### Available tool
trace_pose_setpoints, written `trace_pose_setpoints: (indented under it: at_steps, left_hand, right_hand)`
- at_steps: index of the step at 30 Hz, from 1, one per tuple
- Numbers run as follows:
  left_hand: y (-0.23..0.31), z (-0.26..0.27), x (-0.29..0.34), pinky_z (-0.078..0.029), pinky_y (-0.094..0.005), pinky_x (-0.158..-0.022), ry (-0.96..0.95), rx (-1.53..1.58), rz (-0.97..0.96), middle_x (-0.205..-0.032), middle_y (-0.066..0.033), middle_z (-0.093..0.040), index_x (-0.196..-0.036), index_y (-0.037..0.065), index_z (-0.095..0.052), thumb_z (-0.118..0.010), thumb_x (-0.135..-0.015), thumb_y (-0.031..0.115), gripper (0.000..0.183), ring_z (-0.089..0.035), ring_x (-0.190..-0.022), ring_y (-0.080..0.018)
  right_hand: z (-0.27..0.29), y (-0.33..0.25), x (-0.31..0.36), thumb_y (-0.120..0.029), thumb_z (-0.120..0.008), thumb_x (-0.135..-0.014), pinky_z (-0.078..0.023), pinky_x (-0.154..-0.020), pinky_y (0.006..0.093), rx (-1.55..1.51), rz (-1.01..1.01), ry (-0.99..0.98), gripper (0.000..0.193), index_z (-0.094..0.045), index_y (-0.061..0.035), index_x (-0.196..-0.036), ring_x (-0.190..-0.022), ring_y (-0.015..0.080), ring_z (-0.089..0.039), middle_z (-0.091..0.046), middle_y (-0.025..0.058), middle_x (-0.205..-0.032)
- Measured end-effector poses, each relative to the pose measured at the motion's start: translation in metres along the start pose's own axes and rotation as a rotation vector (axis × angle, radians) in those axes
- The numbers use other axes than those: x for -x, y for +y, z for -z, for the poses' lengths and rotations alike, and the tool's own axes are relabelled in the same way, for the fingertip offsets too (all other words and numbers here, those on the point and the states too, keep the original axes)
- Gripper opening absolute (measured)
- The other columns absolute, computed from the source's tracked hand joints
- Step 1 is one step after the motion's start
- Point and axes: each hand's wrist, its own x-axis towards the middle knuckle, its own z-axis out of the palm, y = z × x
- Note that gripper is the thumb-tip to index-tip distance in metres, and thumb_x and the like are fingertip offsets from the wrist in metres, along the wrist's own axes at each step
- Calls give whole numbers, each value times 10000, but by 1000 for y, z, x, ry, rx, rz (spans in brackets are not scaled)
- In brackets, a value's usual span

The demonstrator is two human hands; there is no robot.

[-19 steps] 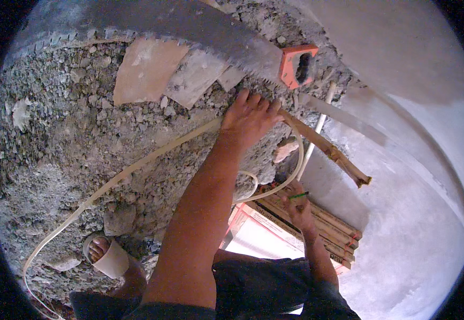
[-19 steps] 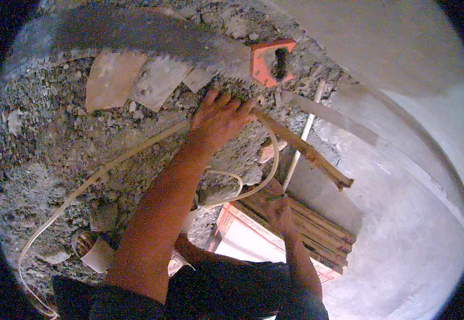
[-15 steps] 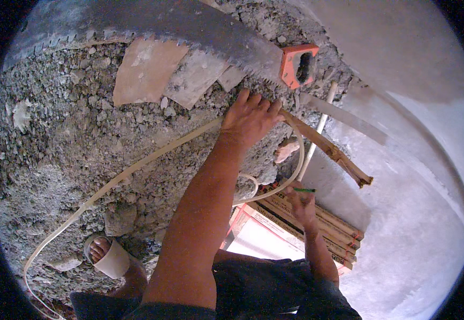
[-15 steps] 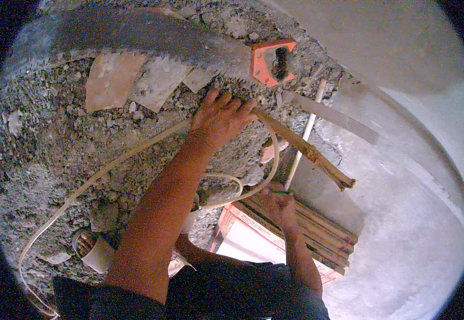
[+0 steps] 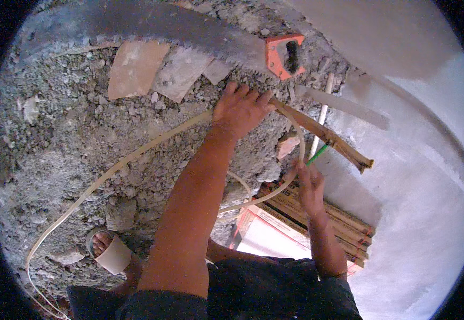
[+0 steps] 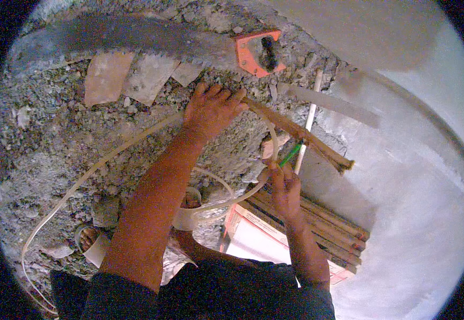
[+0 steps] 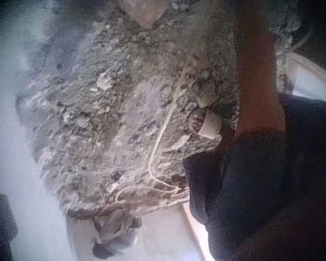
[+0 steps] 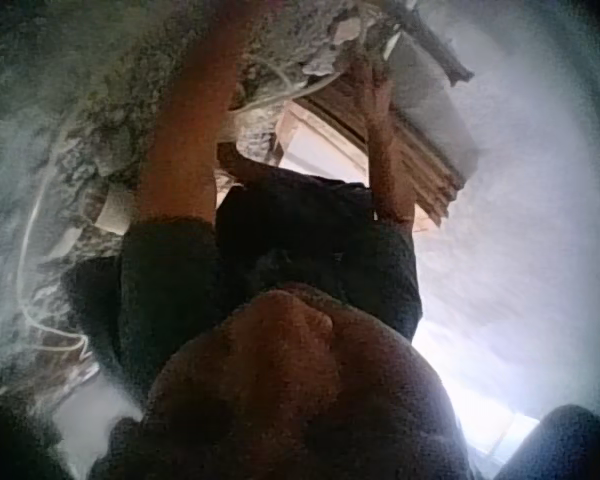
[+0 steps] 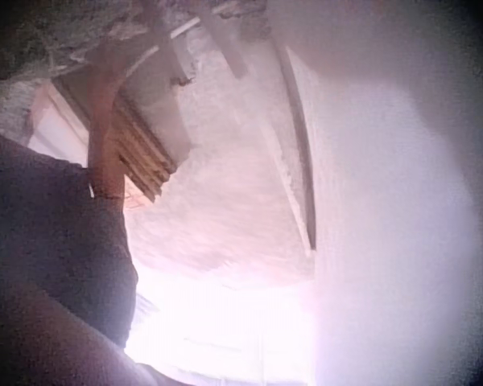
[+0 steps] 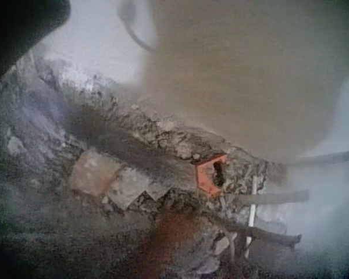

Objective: The person ties a white rope to a wooden stake on the ground using both hands. They then pull the rope taut and adjust its position while another person is visible in the background.

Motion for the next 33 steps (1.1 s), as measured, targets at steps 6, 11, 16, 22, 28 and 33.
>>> trace_pose_setpoints:
  at_steps: [6,11,16,22,28,33]
  left_hand:
    - [6,21,3,-381,-437,-888,79,-69,-92,-935,-71,-648,-1195,150,-580,-545,-878,380,394,-589,-959,-255]
    - [41,67,74,-402,-486,-884,-51,121,-95,-995,-117,-630,-1187,118,-570,-574,-862,371,413,-592,-949,-311]
    - [126,107,188,-429,-484,-885,-844,399,-79,-1130,-228,-595,-1262,29,-473,-533,-875,472,591,-575,-1029,-387]
    - [154,148,195,-315,-524,-1002,-363,208,-143,-1238,-202,-539,-1326,73,-421,-541,-859,487,636,-485,-1158,-380]
    - [162,211,159,-289,-494,-1040,-521,-586,-1028,-1206,-149,-569,-1166,60,-574,-535,-844,316,413,-480,-1182,-289]
    - [177,267,140,-362,-399,-956,-932,-956,-791,-937,-56,-640,-958,99,-660,-536,-796,205,230,-579,-950,-211]
  right_hand:
    - [4,-4,10,-340,-502,-954,-434,-619,282,28,14,-14,370,-639,2,-973,-664,118,-521,-581,25,-675]
    - [19,17,36,-312,-535,-930,-419,-538,292,-61,72,-92,333,-595,-1,-826,-573,125,-507,-563,40,-642]
    - [18,22,68,-310,-552,-916,-368,-517,269,-113,178,-126,326,-625,-13,-803,-592,77,-458,-503,-21,-628]
    - [21,-12,62,-323,-530,-904,-407,-533,333,-83,454,-127,368,-595,8,-758,-571,156,-521,-541,67,-601]
    - [24,-86,37,-363,-558,-877,-459,-541,338,-261,590,-305,402,-594,17,-750,-587,152,-597,-557,73,-584]
    - [15,-173,56,-398,-514,-877,-474,-612,421,-7,949,-91,450,-620,36,-821,-617,292,-620,-612,193,-659]
